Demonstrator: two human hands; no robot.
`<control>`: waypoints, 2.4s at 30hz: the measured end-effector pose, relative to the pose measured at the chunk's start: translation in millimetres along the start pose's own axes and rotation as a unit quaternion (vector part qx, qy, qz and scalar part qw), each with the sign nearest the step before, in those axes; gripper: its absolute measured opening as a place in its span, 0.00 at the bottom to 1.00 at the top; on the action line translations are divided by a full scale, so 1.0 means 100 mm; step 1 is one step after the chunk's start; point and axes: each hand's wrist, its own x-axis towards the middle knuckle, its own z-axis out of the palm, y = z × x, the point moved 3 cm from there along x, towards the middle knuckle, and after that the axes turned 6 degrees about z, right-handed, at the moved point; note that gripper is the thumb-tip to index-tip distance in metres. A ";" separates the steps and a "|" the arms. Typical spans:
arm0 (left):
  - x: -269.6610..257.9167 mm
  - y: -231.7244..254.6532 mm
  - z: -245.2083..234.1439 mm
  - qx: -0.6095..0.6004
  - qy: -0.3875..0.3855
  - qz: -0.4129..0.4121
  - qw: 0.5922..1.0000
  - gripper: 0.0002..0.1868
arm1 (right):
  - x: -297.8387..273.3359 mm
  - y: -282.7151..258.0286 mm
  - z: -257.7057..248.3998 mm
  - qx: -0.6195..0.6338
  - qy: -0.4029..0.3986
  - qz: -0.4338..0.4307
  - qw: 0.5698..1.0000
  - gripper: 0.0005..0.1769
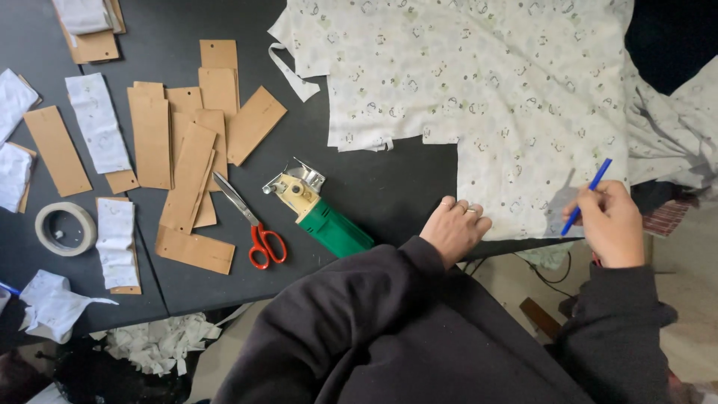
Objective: Tracing cardboard templates onto patterned fabric with a pen and then cutting the pieces out using a rotary cutter.
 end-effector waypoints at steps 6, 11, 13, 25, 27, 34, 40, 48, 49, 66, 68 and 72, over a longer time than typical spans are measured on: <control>-0.08 -0.02 0.08 -0.054 -0.051 -0.075 0.994 0.13 | -0.01 0.22 0.31 -0.075 -0.086 0.084 0.990 0.13; -0.58 -0.20 -0.49 -0.326 0.016 -0.007 0.945 0.10 | -0.11 0.01 1.13 -0.150 -0.304 0.113 0.934 0.14; -0.93 -0.40 -0.86 -0.326 0.103 -0.038 0.939 0.09 | -0.08 0.02 1.29 -0.152 -0.342 0.121 0.919 0.13; -2.98 -1.94 -1.62 -0.033 0.367 -0.462 0.807 0.08 | -0.62 -1.14 1.67 -0.090 -0.280 -0.051 0.954 0.12; -3.18 -2.16 -1.68 0.046 0.347 -0.493 0.796 0.11 | -0.68 -1.17 1.73 -0.079 -0.272 -0.053 0.958 0.12; -3.43 -2.48 -1.44 0.217 0.282 -0.437 0.826 0.26 | -0.83 -1.21 1.88 -0.038 -0.281 -0.050 0.958 0.11; -3.45 -2.41 -1.63 0.215 0.239 -0.465 0.825 0.14 | -0.90 -1.26 1.92 -0.028 -0.277 -0.054 0.959 0.11; -3.22 -2.24 -1.91 -0.214 0.496 -0.477 0.694 0.13 | -1.04 -1.49 2.12 0.081 -0.322 -0.080 0.940 0.10; -3.25 -2.31 -1.83 -0.291 0.511 -0.476 0.653 0.14 | -1.03 -1.51 2.12 0.074 -0.328 -0.083 0.938 0.10; -2.48 -1.94 -1.52 -0.516 0.551 -0.347 0.557 0.19 | -1.12 -1.53 2.13 0.146 -0.348 -0.062 0.924 0.11; -2.10 -1.70 -1.25 -0.603 0.462 -0.346 0.550 0.18 | -1.12 -1.44 2.09 0.125 -0.305 -0.084 0.940 0.13; -1.34 -1.06 -0.88 -0.680 0.338 -0.331 0.560 0.17 | -1.10 -1.18 1.90 0.243 -0.276 0.006 0.930 0.11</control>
